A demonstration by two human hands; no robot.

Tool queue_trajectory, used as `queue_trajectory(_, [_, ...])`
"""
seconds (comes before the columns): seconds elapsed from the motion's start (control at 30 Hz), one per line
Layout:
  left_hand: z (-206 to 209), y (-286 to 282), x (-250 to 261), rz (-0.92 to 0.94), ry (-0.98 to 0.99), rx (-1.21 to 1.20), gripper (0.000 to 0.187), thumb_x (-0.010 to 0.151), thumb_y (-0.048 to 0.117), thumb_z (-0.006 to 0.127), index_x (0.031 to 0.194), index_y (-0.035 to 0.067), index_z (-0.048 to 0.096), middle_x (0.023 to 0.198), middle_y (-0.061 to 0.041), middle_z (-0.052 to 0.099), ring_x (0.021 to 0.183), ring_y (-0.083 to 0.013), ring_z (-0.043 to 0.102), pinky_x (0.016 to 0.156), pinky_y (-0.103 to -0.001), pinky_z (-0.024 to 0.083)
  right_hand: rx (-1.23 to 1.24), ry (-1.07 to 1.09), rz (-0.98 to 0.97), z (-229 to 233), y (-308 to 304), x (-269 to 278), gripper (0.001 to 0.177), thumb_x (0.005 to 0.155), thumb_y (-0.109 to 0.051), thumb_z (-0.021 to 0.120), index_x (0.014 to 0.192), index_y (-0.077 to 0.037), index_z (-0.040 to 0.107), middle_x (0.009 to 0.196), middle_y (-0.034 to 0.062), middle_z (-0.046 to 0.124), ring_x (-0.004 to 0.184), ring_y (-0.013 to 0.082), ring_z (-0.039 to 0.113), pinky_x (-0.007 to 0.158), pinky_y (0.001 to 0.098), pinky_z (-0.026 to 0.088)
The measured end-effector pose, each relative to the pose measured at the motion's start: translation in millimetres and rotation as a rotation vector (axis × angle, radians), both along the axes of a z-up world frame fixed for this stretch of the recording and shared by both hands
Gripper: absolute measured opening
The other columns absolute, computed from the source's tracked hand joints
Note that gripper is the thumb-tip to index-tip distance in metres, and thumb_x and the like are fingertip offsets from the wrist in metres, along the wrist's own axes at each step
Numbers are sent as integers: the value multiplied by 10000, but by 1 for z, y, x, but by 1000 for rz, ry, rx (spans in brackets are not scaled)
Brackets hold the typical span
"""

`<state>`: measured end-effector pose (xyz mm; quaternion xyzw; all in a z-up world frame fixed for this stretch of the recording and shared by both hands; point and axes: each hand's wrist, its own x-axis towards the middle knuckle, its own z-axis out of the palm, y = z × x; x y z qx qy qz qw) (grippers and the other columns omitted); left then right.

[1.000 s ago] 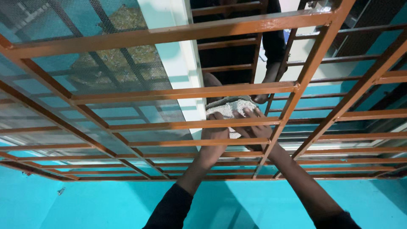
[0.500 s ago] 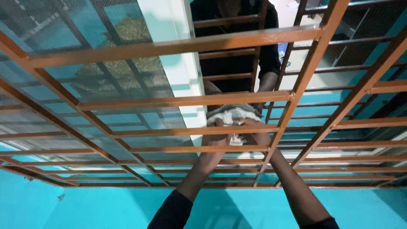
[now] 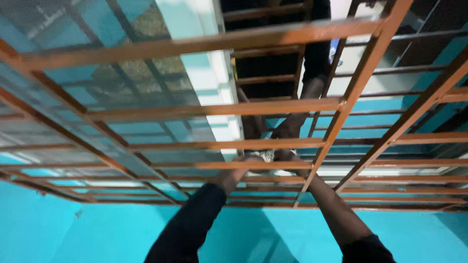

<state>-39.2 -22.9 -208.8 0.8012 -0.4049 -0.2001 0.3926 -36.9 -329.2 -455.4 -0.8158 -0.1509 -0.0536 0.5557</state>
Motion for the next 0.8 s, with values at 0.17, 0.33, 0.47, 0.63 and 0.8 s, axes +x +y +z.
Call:
queue_trajectory(0.17, [5,14,-12,-12,-14,16,360,1021,336,472,1110,170,780,1347,-67,721,1288,-263,630,1116,-384,457,222,58,75,-3,-2,-16,407,1034,-180,636,1380,12,542,1287,117,644,1143,227,651,986,375,567])
queue_trajectory(0.33, [-43,-28,28,-63,-39,154,356,1036,312,521,1279,97,667,1362,-130,674,1271,-277,629,1091,-401,474,171,8,-114,41,18,-12,286,1024,-180,687,1219,24,638,1127,108,687,1035,194,693,905,349,585])
queue_trajectory(0.47, [-74,-61,52,-213,-194,129,404,1028,233,609,1357,4,562,1376,-192,620,1252,-313,615,1052,-443,505,33,-59,-306,112,24,-23,214,961,-152,754,1075,30,757,974,107,737,898,172,718,772,331,577])
queue_trajectory(0.63, [-75,-60,74,-334,153,-793,558,1051,147,719,1521,37,441,1426,-171,605,1296,-256,634,1127,-433,548,18,-278,-415,204,20,-50,164,980,-96,691,1100,-34,783,1031,39,783,955,87,722,843,252,593])
queue_trajectory(0.8, [-28,-43,65,-311,206,-635,820,965,164,771,1622,59,292,1489,-210,569,1384,-289,574,1174,-429,473,481,-263,-433,261,56,-74,328,941,-36,683,1268,-24,695,1126,20,721,969,80,683,847,232,590])
